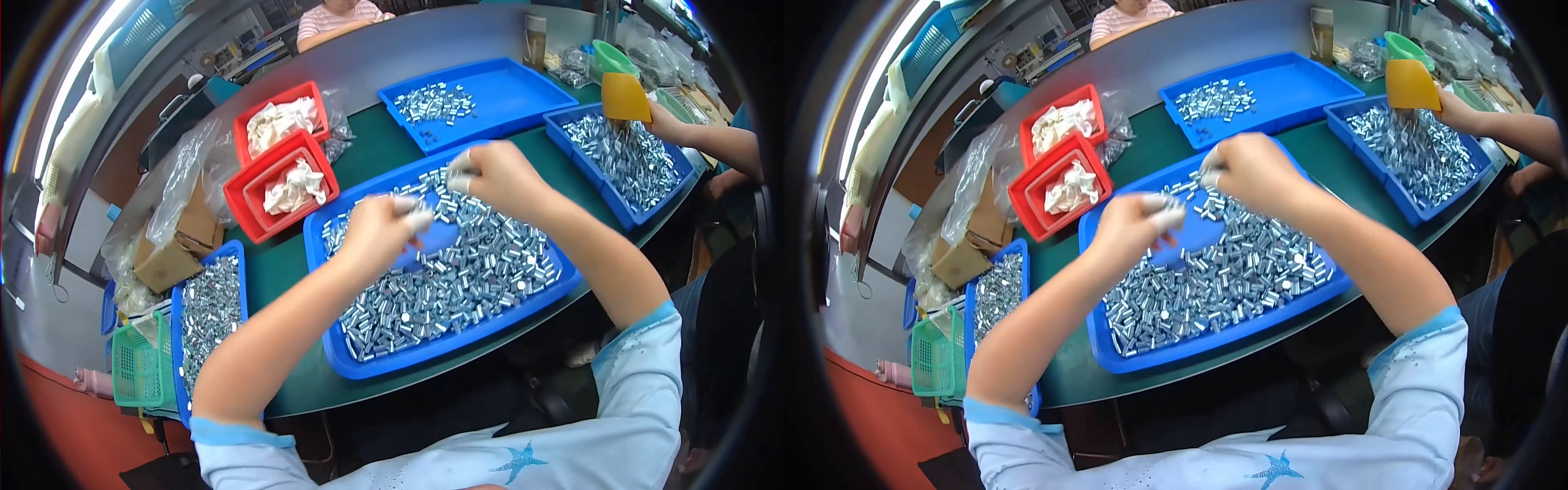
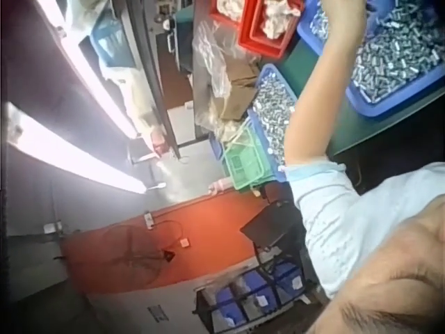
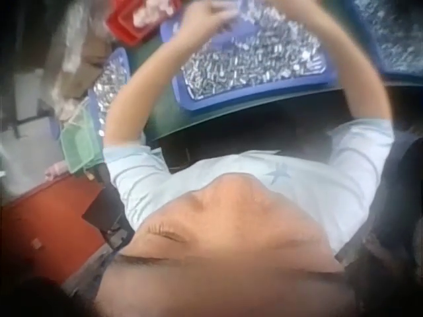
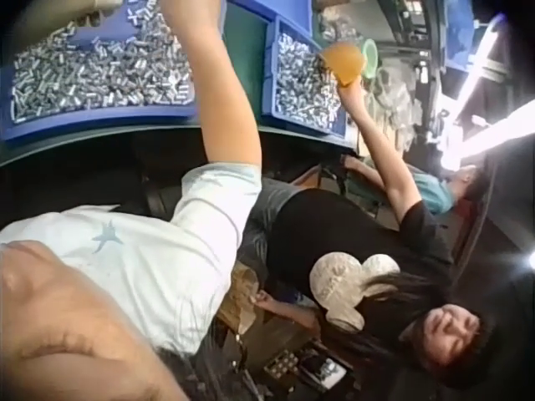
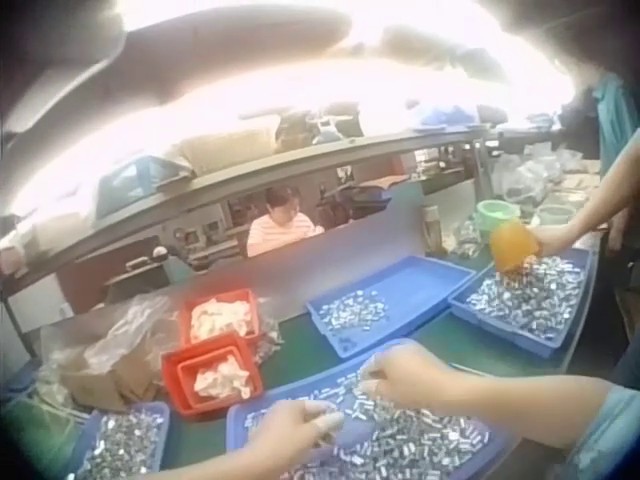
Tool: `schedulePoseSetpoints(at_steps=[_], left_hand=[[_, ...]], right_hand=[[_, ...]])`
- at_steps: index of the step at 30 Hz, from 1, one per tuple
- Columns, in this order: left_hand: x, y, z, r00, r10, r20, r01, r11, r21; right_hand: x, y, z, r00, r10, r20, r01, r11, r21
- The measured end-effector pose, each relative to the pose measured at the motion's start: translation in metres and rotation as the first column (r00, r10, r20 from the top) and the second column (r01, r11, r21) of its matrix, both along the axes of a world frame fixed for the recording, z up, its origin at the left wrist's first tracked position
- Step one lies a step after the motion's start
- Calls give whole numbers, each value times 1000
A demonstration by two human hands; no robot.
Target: Inspect and sort small cylindrical metal components into trays and plastic bags.
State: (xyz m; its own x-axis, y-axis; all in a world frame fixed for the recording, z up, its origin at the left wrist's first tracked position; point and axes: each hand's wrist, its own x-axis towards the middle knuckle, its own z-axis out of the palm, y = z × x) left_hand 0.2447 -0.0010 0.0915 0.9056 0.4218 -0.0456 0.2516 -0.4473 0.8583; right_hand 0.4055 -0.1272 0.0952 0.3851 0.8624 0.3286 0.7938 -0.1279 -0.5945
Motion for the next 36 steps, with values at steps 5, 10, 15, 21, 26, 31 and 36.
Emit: schedulePoseSetpoints(at_steps=[5, 10, 15, 21, 26, 31, 36], left_hand=[[129, 57, -15, 990, 111, 84, -113, 993, 17], [136, 71, -26, 972, 135, 192, -163, 976, 141], [41, 70, -9, 997, -77, -20, 77, 880, 470], [28, 76, -56, 969, -144, -202, 243, 703, 668], [42, 61, -60, 982, -156, -105, 184, 692, 698], [48, 52, -52, 950, -261, -174, 305, 643, 702], [44, 66, -50, 884, -268, -383, 467, 464, 753]], right_hand=[[91, 68, -25, 927, -352, 129, 365, 926, -95], [92, 68, -43, 899, -348, 267, 363, 932, -7], [30, 23, -29, 996, 23, 91, -1, 972, -236], [9, 53, -37, 886, 314, 342, -116, 862, -494], [5, 51, -39, 947, 276, 161, -154, 836, -527], [13, 40, -36, 977, 197, -85, -214, 856, -470], [17, 40, -36, 995, 97, 6, -88, 934, -347]])
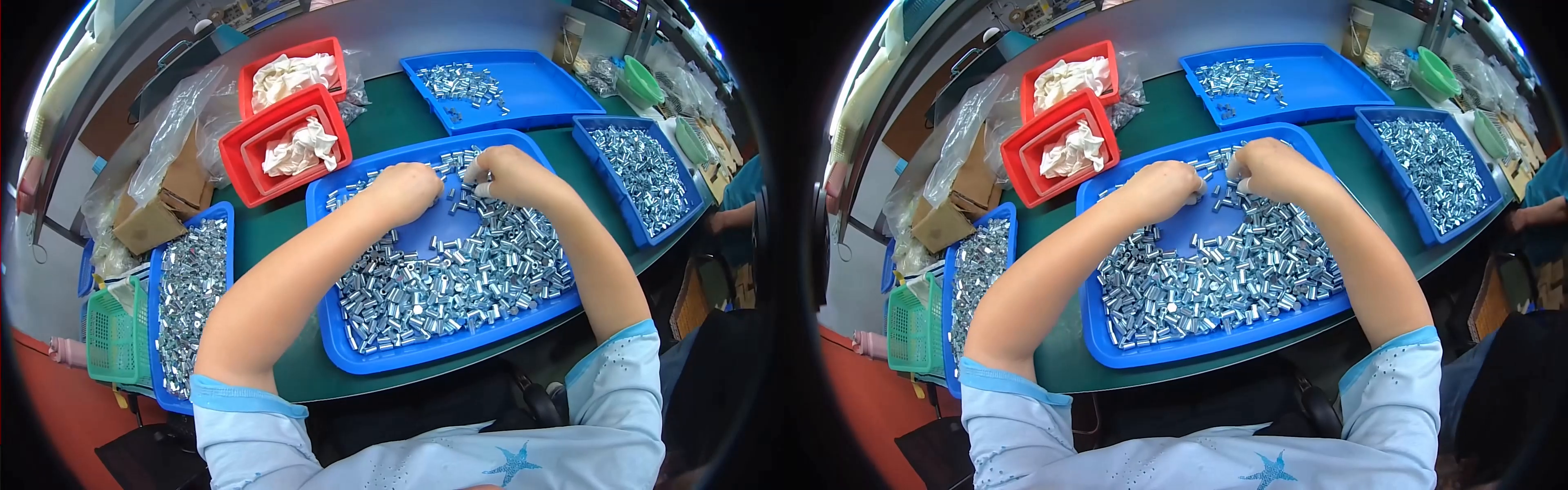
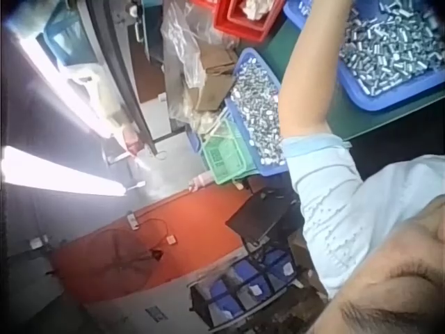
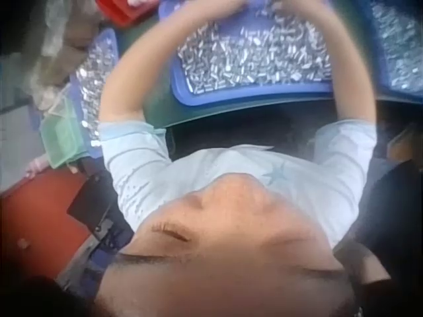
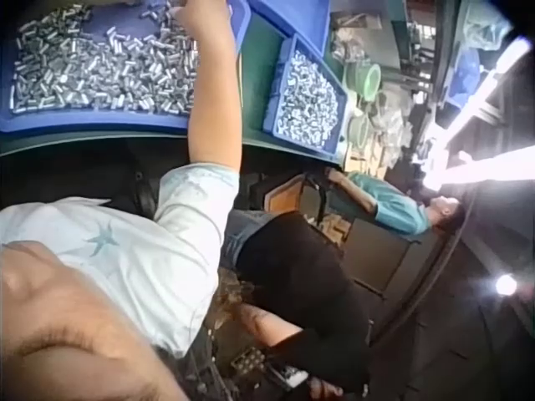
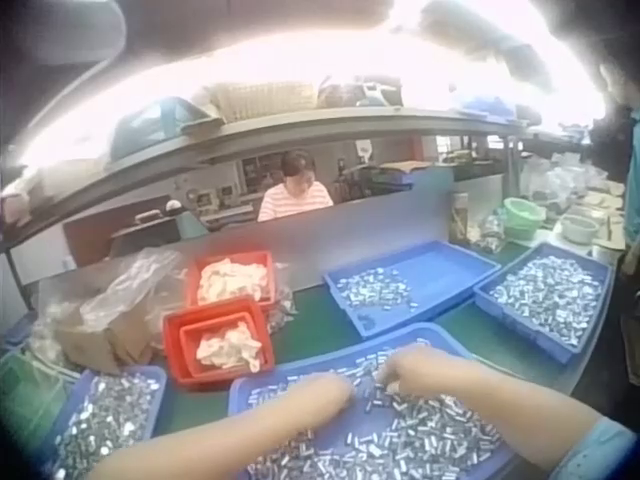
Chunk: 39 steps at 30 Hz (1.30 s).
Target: Inspect and sort small cylindrical metal components into trays and plastic bags.
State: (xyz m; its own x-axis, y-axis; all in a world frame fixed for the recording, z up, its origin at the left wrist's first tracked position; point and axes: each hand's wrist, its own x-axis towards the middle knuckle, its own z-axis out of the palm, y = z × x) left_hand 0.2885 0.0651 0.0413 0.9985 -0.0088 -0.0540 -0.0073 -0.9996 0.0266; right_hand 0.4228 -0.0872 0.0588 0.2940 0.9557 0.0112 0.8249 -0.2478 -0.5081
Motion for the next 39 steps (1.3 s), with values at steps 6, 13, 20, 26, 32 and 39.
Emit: schedulePoseSetpoints(at_steps=[6, 13, 20, 26, 32, 39], left_hand=[[-3, 7, -3, 990, 32, 135, -22, 997, -78], [29, -8, -2, 957, 223, 184, -188, 964, -190], [29, 1, 4, 973, 182, 142, -168, 980, -104], [24, 7, 3, 995, -73, 68, 80, 991, -103], [15, 16, 8, 982, 179, 64, -161, 962, -221], [9, 22, -1, 993, -81, 90, 88, 993, -82]], right_hand=[[-1, 8, -15, 928, 100, 358, -123, 992, 41], [-19, 2, 1, 959, -85, 272, 115, 989, -95], [-18, 2, -7, 973, 48, 228, -15, 990, -143], [-9, -3, -8, 961, 109, 253, -90, 992, -86], [-12, -3, -10, 930, 115, 350, -88, 992, -92], [-9, -2, -12, 971, 142, 192, -122, 986, -115]])
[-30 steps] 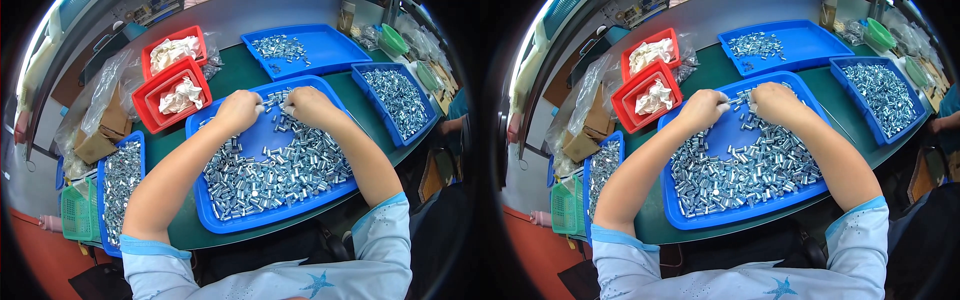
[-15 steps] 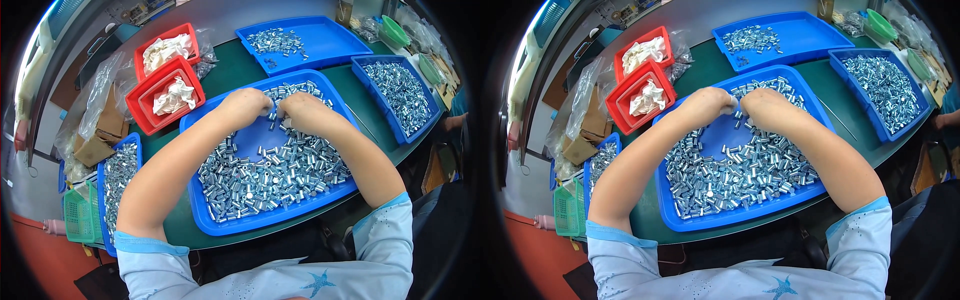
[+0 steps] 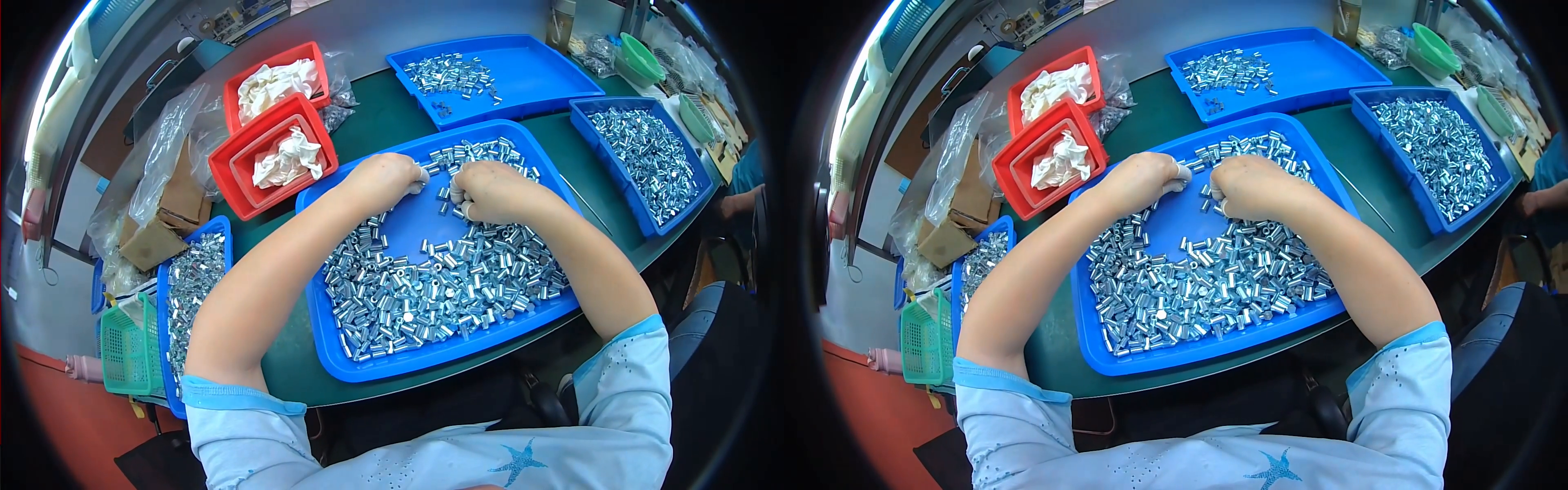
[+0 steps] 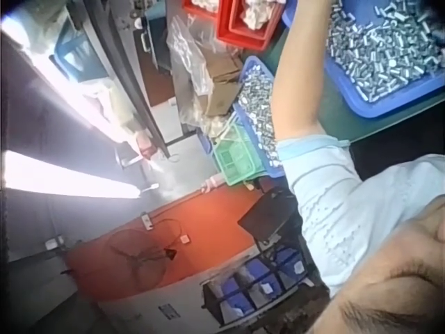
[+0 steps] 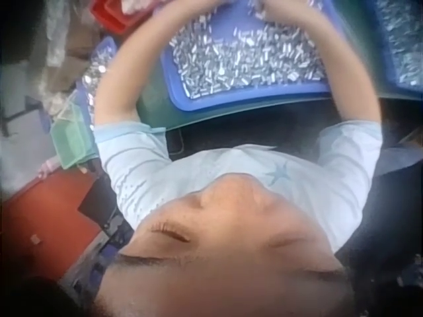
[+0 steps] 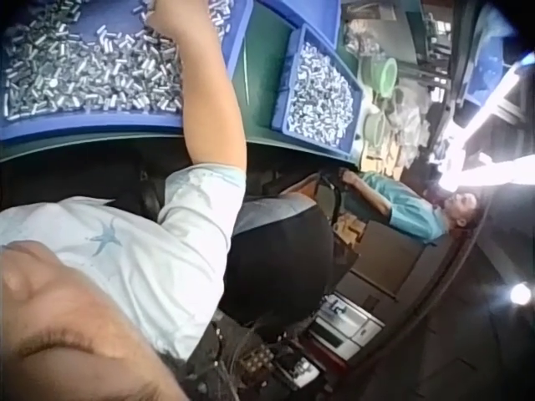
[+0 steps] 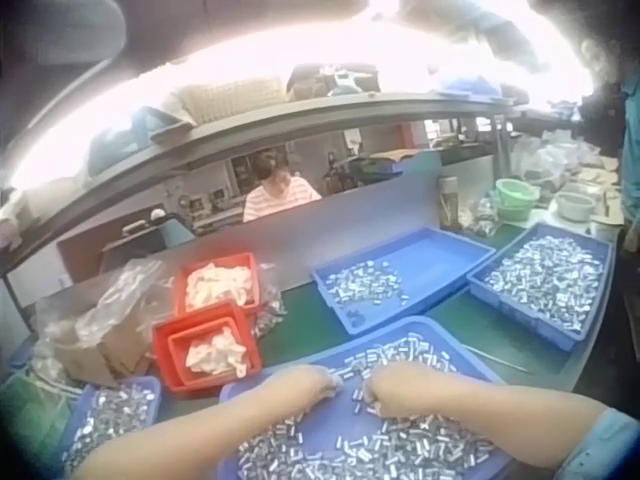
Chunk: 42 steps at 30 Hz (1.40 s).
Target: Inspect and sort small cylindrical metal components into trays and plastic bags.
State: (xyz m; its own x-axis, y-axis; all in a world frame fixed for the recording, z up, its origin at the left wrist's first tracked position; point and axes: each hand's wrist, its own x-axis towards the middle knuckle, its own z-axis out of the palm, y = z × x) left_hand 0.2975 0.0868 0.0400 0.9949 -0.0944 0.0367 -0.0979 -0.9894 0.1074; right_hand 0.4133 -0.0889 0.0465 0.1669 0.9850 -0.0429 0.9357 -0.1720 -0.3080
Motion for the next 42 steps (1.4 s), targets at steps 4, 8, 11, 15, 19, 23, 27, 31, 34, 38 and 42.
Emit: schedulePoseSetpoints(at_steps=[4, 8, 11, 15, 19, 23, 27, 31, 34, 38, 42], left_hand=[[-8, 1, -4, 999, 31, 24, -32, 999, 5], [-13, 6, -1, 1000, 29, -6, -29, 1000, -9], [-12, 8, -3, 1000, 13, -10, -13, 1000, 4], [-12, 1, -11, 998, 39, 50, -41, 997, 59], [-16, -5, -19, 981, 144, 130, -159, 981, 114], [-14, -9, -19, 973, 179, 144, -196, 974, 114], [-13, -10, -16, 975, 197, 100, -205, 975, 88], [-13, -11, -17, 972, 215, 91, -224, 970, 98], [-14, -8, -18, 970, 224, 100, -233, 968, 94], [-16, -8, -17, 966, 241, 92, -249, 965, 81], [-14, -9, -19, 971, 201, 131, -212, 975, 69]], right_hand=[[7, 1, 0, 993, -14, -121, 23, 997, 71], [13, 4, 6, 945, -77, -317, 138, 975, 175], [11, 9, -3, 993, 31, -115, -2, 970, 241], [6, 20, -20, 993, 100, 70, -113, 970, 215], [5, 21, -17, 988, 54, 143, -85, 971, 223], [4, 25, -6, 994, 46, 100, -48, 999, 12], [2, 18, -9, 985, 49, 164, -65, 993, 94], [0, 18, -9, 927, 80, 367, -153, 972, 176], [-4, 13, -14, 945, 49, 323, -119, 972, 202], [1, 11, -14, 966, 78, 247, -122, 978, 168], [5, 7, -10, 946, 115, 302, -169, 973, 159]])
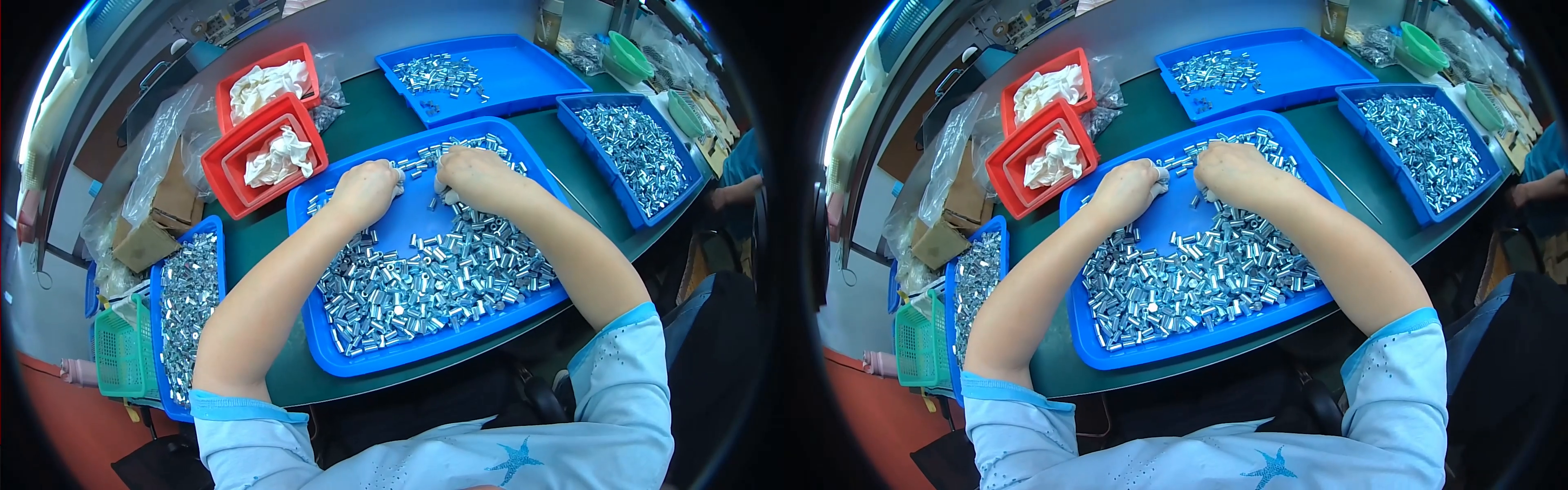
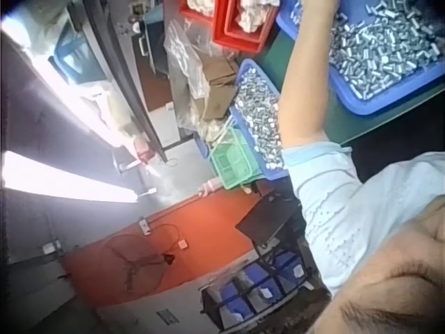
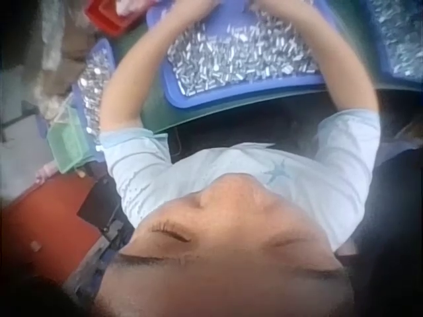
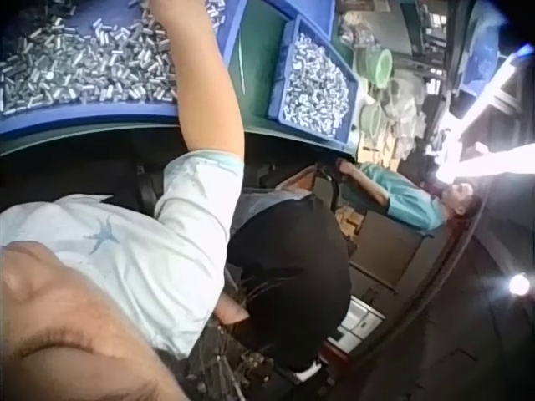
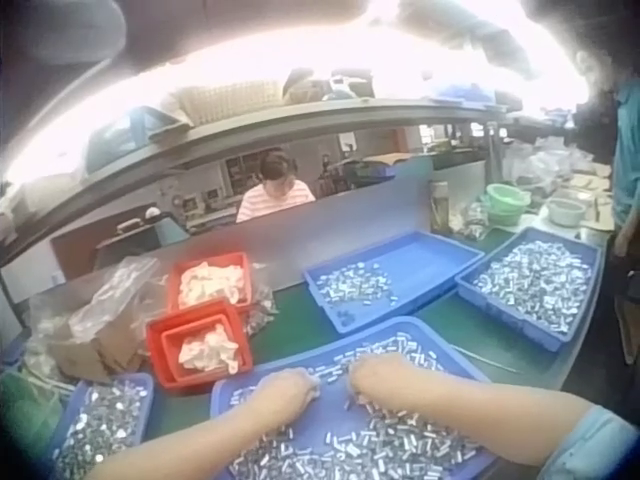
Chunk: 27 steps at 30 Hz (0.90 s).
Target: Inspect and sort small cylindrical metal components into trays and plastic bags.
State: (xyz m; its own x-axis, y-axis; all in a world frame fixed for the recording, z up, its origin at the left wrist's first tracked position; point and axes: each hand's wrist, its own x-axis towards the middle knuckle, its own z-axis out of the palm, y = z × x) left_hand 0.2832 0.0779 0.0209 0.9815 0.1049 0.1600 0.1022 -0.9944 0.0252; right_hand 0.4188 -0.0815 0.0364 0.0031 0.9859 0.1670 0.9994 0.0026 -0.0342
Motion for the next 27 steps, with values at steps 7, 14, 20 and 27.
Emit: schedulePoseSetpoints(at_steps=[7, 14, 20, 27], left_hand=[[-1, -4, 4, 1000, -23, -6, 23, 1000, -9], [2, -5, 6, 999, -33, 34, 34, 999, -33], [1, -8, 12, 999, 14, 34, -12, 998, -54], [-21, -13, 17, 968, -47, 247, 48, 999, 3]], right_hand=[[17, 20, -7, 985, -55, -166, 20, 978, -207], [-5, 4, -9, 998, -66, 16, 66, 998, 17], [-16, 11, -9, 994, -70, 81, 69, 998, 9], [-12, 13, -20, 995, -31, 90, 17, 988, 151]])
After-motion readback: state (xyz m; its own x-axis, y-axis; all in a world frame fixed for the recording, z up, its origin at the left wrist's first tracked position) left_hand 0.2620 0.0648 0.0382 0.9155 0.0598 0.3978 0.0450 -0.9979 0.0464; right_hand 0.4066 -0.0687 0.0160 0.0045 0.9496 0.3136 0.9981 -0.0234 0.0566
